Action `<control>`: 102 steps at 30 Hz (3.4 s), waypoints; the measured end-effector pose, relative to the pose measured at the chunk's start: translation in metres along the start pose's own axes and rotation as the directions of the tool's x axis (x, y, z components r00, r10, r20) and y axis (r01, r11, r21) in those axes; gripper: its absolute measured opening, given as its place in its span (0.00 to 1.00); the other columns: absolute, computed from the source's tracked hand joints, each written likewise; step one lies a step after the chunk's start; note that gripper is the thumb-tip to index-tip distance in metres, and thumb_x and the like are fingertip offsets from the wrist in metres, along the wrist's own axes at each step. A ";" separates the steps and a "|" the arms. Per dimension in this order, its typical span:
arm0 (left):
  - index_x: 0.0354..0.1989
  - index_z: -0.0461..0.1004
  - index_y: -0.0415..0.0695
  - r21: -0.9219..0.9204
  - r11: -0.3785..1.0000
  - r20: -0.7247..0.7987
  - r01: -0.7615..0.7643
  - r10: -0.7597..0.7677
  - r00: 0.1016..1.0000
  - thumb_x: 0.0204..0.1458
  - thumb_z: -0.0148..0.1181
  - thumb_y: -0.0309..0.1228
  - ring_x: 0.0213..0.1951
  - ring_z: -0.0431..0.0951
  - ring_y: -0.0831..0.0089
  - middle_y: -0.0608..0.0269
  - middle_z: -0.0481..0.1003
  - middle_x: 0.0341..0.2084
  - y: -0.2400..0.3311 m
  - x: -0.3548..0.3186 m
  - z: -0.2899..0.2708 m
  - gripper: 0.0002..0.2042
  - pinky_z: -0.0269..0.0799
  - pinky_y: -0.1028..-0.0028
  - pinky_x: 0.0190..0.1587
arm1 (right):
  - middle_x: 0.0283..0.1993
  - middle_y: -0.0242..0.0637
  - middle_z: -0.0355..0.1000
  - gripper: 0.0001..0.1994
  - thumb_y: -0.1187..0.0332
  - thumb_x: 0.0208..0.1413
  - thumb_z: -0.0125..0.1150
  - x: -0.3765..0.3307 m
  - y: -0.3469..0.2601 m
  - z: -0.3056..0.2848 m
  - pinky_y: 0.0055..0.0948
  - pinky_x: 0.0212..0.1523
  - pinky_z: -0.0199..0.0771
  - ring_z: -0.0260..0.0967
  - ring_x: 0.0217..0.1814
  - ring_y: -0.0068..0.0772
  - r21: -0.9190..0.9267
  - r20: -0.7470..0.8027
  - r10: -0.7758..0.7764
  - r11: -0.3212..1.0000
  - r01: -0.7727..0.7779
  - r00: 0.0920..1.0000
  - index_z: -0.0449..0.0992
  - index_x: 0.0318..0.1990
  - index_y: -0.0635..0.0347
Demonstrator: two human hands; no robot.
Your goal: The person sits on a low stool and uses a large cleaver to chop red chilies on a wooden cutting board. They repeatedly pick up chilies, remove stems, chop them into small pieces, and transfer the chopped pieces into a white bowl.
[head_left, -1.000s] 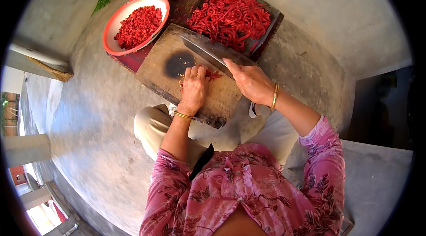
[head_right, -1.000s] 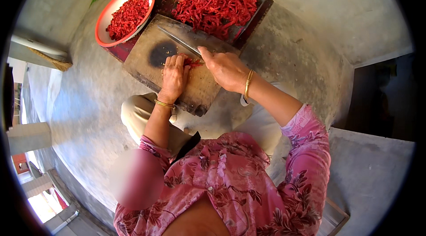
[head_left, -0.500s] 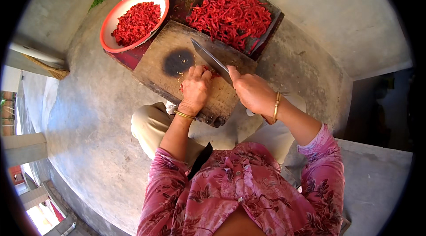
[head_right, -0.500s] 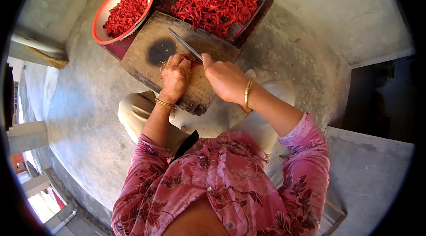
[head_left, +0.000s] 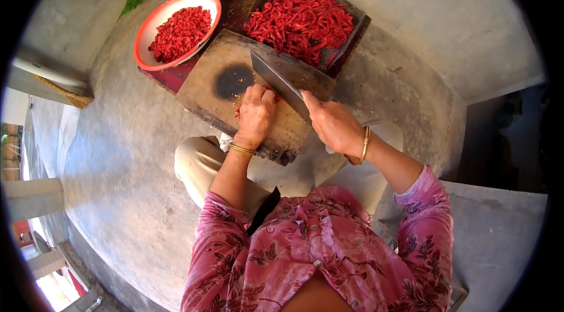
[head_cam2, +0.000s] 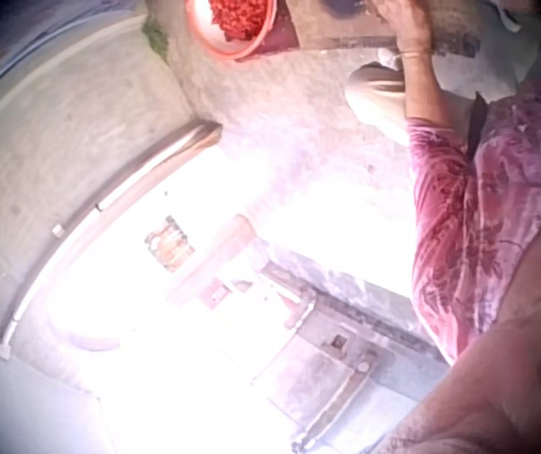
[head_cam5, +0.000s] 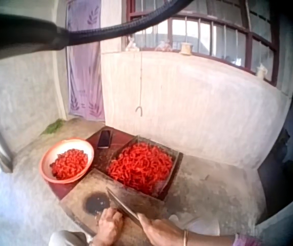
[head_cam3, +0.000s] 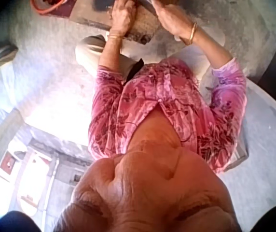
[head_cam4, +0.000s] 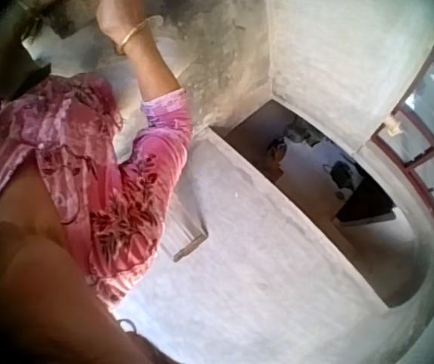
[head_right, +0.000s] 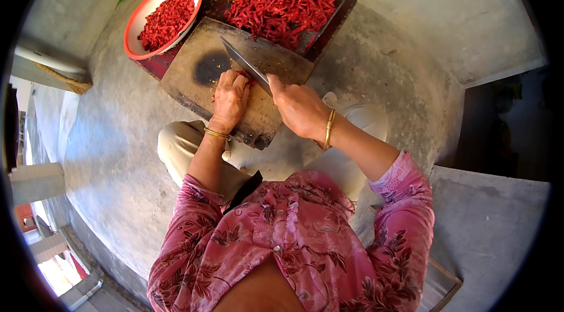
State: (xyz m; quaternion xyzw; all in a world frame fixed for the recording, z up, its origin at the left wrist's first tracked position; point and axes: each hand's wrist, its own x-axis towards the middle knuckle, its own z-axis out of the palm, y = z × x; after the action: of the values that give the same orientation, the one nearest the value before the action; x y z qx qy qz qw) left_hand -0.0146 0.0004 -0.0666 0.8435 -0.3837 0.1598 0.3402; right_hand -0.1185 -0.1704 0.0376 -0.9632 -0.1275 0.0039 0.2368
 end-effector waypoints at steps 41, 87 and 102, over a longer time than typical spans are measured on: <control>0.30 0.75 0.40 -0.227 0.973 0.049 0.032 -0.021 0.999 0.35 0.60 0.15 0.36 0.72 0.56 0.57 0.72 0.32 0.001 0.001 -0.019 0.11 0.70 0.65 0.39 | 0.22 0.51 0.70 0.28 0.81 0.46 0.49 0.018 -0.014 -0.008 0.44 0.27 0.70 0.71 0.26 0.54 -0.131 0.260 0.092 0.990 -0.059 0.961 0.55 0.57 0.80; 0.36 0.75 0.37 -0.183 0.983 0.048 -0.030 0.039 0.998 0.40 0.62 0.18 0.42 0.70 0.56 0.54 0.71 0.40 0.008 -0.014 -0.032 0.12 0.67 0.66 0.46 | 0.24 0.53 0.71 0.28 0.81 0.45 0.51 0.044 0.012 0.023 0.44 0.29 0.70 0.70 0.28 0.54 0.040 0.017 -0.032 0.999 0.031 0.999 0.56 0.58 0.77; 0.33 0.75 0.38 -0.243 0.968 0.029 0.057 -0.051 0.998 0.40 0.64 0.18 0.38 0.74 0.59 0.56 0.72 0.35 -0.002 -0.020 -0.028 0.10 0.71 0.68 0.41 | 0.26 0.57 0.71 0.28 0.82 0.42 0.50 -0.014 -0.017 -0.009 0.46 0.26 0.71 0.72 0.27 0.56 0.018 0.189 -0.015 1.000 0.012 0.982 0.54 0.55 0.82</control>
State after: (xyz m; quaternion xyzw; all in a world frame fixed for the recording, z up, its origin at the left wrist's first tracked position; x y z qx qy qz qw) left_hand -0.0260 0.0317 -0.0577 0.8073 -0.3811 0.0925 0.4410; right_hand -0.1359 -0.1631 0.0523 -0.9555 -0.1560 0.0946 0.2316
